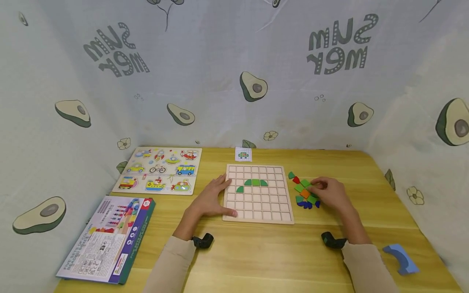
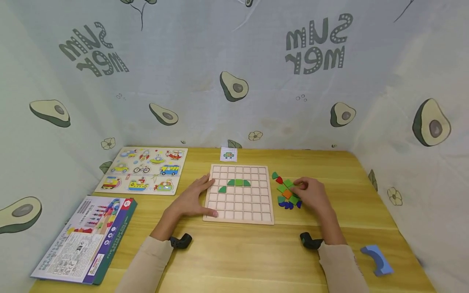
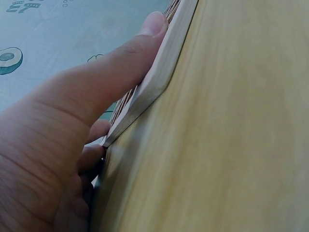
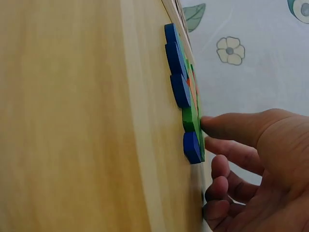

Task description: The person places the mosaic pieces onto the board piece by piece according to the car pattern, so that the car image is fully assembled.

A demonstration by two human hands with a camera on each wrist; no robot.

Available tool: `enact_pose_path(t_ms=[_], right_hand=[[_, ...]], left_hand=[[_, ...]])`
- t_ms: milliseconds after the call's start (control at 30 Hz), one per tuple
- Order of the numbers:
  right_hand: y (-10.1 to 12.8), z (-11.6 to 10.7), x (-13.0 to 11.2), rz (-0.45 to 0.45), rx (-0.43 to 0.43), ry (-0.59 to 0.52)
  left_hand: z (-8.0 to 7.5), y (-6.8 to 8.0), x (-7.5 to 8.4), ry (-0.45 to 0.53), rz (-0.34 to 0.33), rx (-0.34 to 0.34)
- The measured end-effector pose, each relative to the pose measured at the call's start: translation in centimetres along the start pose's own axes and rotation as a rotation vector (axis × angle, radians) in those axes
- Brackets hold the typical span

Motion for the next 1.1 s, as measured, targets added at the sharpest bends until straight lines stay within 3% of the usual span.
enact_pose_path(t_ms=[467,833,1100], right_hand=[[0.4,-1.3,0.5,0.077,0.022,0.038],[0.6,-1.2,0.2,0.038,0.031,0.043],[0.2,-0.9,-1.2,0.023,0.036,0.029]], left_hand=[[-0.3,-0.1,0.5,0.002,0.032,0.004],[-0.1,0.0,0.3,0.004,0.008,-0.008],[-0.3,0.4,0.2,0.017,0.000,-0.014]])
Point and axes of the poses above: each hand's wrist, its own y-axis away from the middle knuckle, its own z-axis out of the palm, x = y × z, the point moved 9 cm from there along -y, towards the middle knuckle, and after that the axes turned 13 degrees about -z, right-handed, at the moved point
